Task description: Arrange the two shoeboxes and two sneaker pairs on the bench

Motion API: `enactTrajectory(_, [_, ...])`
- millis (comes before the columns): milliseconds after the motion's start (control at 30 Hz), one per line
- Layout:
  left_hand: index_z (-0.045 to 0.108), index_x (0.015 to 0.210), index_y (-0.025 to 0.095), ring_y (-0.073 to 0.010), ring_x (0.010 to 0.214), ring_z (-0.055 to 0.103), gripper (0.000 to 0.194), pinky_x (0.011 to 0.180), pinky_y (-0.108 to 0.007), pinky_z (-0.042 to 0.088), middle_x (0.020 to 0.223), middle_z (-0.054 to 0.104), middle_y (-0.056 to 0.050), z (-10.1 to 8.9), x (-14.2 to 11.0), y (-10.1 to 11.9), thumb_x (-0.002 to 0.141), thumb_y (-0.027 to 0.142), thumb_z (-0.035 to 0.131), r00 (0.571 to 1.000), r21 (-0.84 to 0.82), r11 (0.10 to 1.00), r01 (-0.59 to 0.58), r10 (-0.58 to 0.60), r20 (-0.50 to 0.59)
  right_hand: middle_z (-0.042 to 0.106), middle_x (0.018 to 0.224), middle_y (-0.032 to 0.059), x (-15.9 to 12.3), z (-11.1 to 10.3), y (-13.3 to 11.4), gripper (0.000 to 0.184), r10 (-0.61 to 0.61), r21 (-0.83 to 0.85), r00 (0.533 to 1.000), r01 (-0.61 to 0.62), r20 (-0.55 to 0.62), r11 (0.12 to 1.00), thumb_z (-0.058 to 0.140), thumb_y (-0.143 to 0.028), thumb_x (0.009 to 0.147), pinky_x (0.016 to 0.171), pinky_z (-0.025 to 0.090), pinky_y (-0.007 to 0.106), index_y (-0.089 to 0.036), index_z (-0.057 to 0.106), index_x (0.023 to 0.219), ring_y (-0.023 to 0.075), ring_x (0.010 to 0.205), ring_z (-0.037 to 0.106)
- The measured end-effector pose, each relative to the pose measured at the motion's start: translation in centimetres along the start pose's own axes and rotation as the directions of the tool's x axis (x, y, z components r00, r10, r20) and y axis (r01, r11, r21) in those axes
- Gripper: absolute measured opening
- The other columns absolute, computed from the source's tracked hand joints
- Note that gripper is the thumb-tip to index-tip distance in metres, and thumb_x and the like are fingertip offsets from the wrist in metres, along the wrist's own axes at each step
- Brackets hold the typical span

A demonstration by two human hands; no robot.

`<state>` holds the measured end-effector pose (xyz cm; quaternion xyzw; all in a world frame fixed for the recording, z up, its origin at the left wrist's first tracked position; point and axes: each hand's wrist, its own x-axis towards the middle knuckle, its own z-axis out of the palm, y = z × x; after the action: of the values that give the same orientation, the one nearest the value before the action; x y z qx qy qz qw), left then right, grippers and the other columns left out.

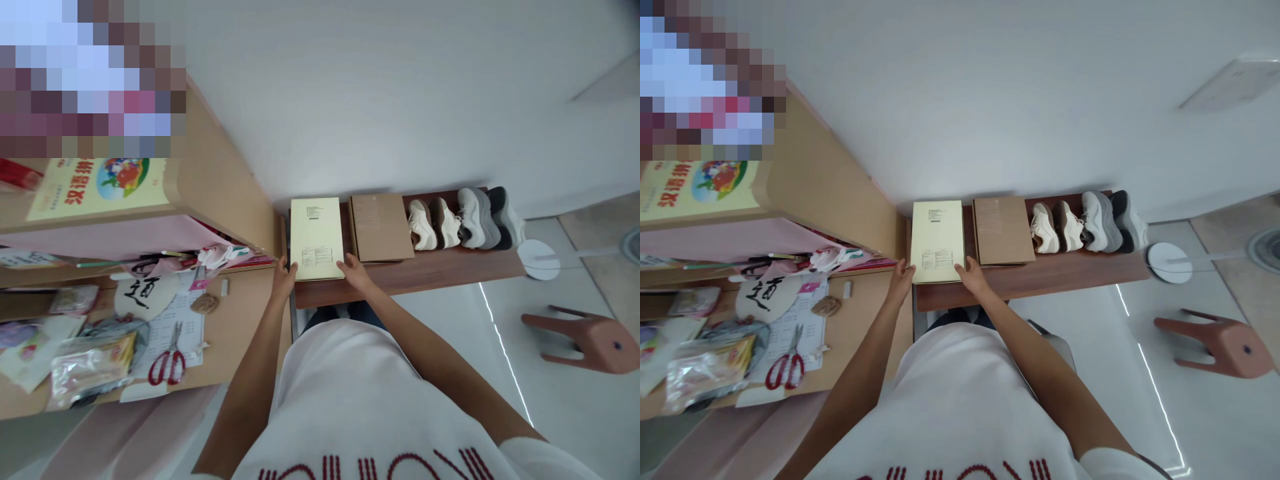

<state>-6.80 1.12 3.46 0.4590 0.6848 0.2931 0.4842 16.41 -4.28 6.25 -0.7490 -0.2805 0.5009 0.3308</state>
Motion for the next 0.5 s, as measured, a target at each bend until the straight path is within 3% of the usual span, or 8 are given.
enactTrajectory(300, [0.055,0.136,0.018,-0.0290,0.135,0.053,0.057,0.116,-0.044,0.039,0.142,0.059,-0.016,0.7,1.4,0.0,0.085,0.041,0.070,0.998,-0.057,0.996,0.062,-0.061,0.013,0.048,0.153,0.0172,1.6,1.0,-0.3,0.072,0.008,-0.038,0.999,-0.009,-0.036,0.999,0.068,-0.042,0.084,0.118,0.036,0.041,-0.013,0.047,0.147,0.0274,0.143,0.046])
enactTrajectory(500, [0.058,0.130,0.017,-0.0266,0.129,0.058,0.051,0.112,-0.041,0.042,0.139,0.061,-0.016,1.1,1.6,-0.3,0.086,0.039,0.070,0.998,-0.097,0.995,0.034,-0.029,0.058,0.058,0.144,0.0165,2.8,1.5,0.4,0.068,-0.045,-0.013,0.999,0.045,-0.026,0.999,0.069,-0.041,0.084,0.115,0.039,0.044,-0.015,0.050,0.143,0.0269,0.134,0.056])
